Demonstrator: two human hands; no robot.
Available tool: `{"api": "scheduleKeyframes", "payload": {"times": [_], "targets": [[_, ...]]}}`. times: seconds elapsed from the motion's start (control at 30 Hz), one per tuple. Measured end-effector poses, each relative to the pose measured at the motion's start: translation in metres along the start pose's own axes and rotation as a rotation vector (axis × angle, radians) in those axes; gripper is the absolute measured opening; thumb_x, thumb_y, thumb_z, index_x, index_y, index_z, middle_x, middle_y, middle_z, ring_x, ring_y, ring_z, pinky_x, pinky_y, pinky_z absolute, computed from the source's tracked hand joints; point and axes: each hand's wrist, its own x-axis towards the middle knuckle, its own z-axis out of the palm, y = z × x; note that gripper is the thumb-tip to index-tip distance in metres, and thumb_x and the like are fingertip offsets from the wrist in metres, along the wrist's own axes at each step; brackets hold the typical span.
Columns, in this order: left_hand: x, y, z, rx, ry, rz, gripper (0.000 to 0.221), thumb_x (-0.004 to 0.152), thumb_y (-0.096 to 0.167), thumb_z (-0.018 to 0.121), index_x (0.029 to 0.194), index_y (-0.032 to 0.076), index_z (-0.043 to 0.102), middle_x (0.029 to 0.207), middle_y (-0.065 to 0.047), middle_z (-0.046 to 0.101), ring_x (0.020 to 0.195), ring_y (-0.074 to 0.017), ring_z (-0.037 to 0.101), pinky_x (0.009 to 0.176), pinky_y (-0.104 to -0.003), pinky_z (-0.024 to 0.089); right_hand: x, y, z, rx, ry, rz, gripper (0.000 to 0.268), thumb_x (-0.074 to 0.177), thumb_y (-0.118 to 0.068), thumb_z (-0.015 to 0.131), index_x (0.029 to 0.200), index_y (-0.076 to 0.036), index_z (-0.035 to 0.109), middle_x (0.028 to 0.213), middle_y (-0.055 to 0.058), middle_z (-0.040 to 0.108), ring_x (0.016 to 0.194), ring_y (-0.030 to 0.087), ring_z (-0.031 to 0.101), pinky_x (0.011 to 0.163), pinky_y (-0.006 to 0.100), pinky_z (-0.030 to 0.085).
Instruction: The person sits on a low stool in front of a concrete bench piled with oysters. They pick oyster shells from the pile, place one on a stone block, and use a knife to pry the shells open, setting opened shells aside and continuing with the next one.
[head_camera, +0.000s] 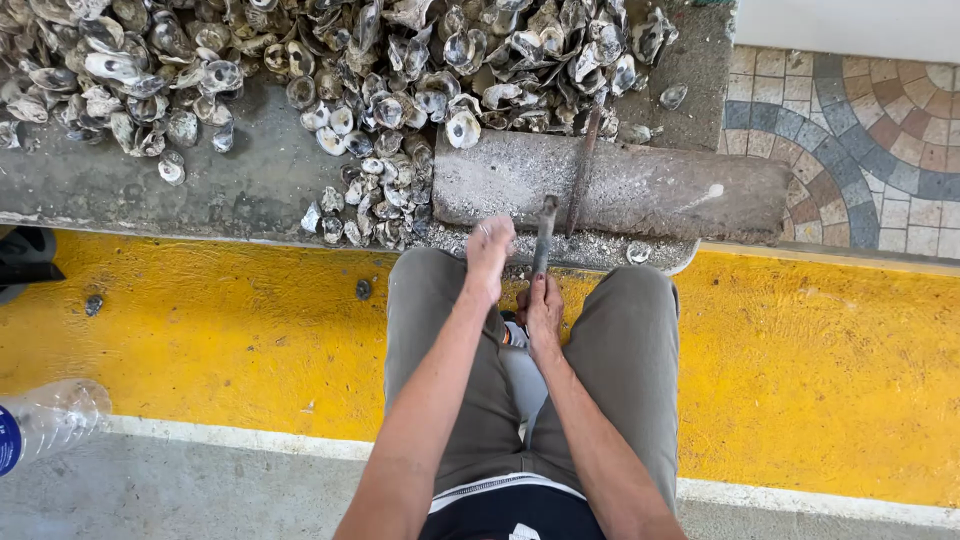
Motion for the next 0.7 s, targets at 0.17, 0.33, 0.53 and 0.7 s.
{"api": "scheduleKeyframes", "payload": {"times": [0.17, 0.33, 0.53, 0.7], "targets": [[0.079, 0.058, -0.007, 0.448, 0.210, 0.319, 0.030, 0.094, 0.023, 0.072, 0.118, 0.005, 0.068, 0.125, -0.014, 0.060, 0.120, -0.0292, 0.060, 0.107, -0.043, 0.046, 0.000, 0.001, 0.003, 0.031, -0.052, 0.061, 0.025, 0.107, -0.030, 0.056, 0.101, -0.006, 0.053, 0.065, 0.002, 0.051, 0.047, 0.012, 0.046, 0.040, 0.029, 0.040], [0.139, 0.075, -0.012, 0.666, 0.232, 0.382, 0.046, 0.089, 0.021, 0.073, 0.133, 0.014, 0.065, 0.144, -0.020, 0.042, 0.135, -0.0330, 0.045, 0.121, -0.043, 0.033, 0.001, 0.014, 0.003, 0.027, -0.066, 0.031, 0.019, 0.104, -0.026, 0.056, 0.109, -0.008, 0.054, 0.069, 0.002, 0.056, 0.048, 0.012, 0.049, 0.041, 0.029, 0.041], [0.171, 0.064, -0.023, 0.903, 0.251, 0.565, 0.051, 0.088, 0.023, 0.084, 0.131, 0.005, 0.065, 0.144, -0.023, 0.042, 0.132, -0.0387, 0.040, 0.112, -0.048, 0.033, 0.000, 0.009, 0.008, -0.003, -0.054, 0.133, 0.019, 0.104, -0.025, 0.056, 0.114, -0.010, 0.055, 0.071, 0.002, 0.058, 0.051, 0.010, 0.051, 0.044, 0.027, 0.042], [0.121, 0.080, -0.014, 0.572, 0.282, 0.336, 0.024, 0.082, 0.012, 0.087, 0.099, 0.002, 0.073, 0.125, -0.020, 0.060, 0.101, -0.0223, 0.062, 0.094, -0.034, 0.057, -0.003, 0.001, 0.016, 0.020, -0.048, 0.162, 0.017, 0.103, -0.022, 0.054, 0.115, -0.010, 0.053, 0.071, 0.002, 0.059, 0.053, 0.010, 0.053, 0.046, 0.027, 0.044]]}}
